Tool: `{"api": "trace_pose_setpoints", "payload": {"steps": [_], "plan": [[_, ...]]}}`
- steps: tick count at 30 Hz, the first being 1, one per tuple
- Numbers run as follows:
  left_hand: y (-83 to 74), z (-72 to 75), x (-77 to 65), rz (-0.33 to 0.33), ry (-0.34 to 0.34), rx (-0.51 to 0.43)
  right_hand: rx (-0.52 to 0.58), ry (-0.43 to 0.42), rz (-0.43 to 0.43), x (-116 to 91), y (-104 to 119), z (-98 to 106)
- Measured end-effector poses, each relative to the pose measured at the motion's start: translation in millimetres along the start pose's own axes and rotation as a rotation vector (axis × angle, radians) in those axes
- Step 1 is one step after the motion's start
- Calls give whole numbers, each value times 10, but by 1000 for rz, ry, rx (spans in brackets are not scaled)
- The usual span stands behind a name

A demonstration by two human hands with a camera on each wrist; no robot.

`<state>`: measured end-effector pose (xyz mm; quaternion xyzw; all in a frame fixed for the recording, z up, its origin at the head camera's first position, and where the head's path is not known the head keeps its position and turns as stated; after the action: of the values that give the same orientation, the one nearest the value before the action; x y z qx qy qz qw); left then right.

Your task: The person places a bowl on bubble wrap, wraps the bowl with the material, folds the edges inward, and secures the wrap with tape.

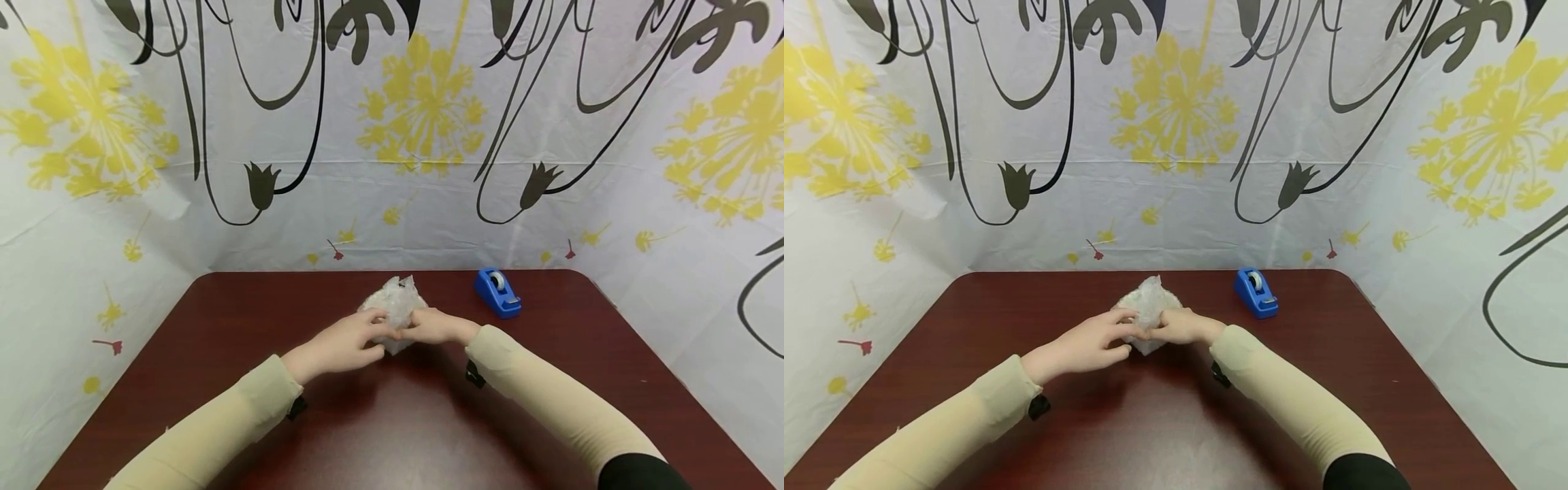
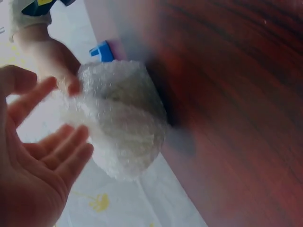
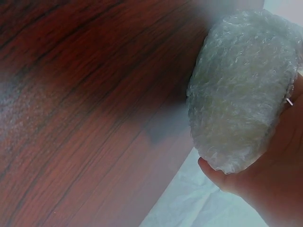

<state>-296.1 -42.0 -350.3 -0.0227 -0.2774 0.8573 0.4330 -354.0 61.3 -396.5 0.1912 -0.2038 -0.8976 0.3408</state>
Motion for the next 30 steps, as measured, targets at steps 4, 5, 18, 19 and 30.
{"api": "trace_pose_setpoints", "payload": {"steps": [4, 5, 18, 19, 30], "plan": [[-31, -50, 13, 3, -4, 88, 25, 29, 47, 12, 12, -12], [-39, -57, 18, -1, -11, 115, 18, 39, 49, 12, 15, -18], [29, -204, 120, 90, -27, 430, -279, -118, 134, -190, 89, 42], [34, -219, 142, 99, -26, 440, -284, -133, 149, -222, 92, 55], [181, -298, 296, 191, -19, 411, -550, -394, 235, -494, 232, 238]]}}
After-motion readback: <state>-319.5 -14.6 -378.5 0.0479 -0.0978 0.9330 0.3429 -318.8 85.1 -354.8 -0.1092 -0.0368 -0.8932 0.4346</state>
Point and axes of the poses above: each hand's wrist, its own x-axis towards the middle knuckle, its own z-axis out of the back of the hand, y = z × x, the point moved 9 cm from there along x, towards the middle knuckle, and after that the axes turned 7 degrees about -x, right-handed, at the moved point
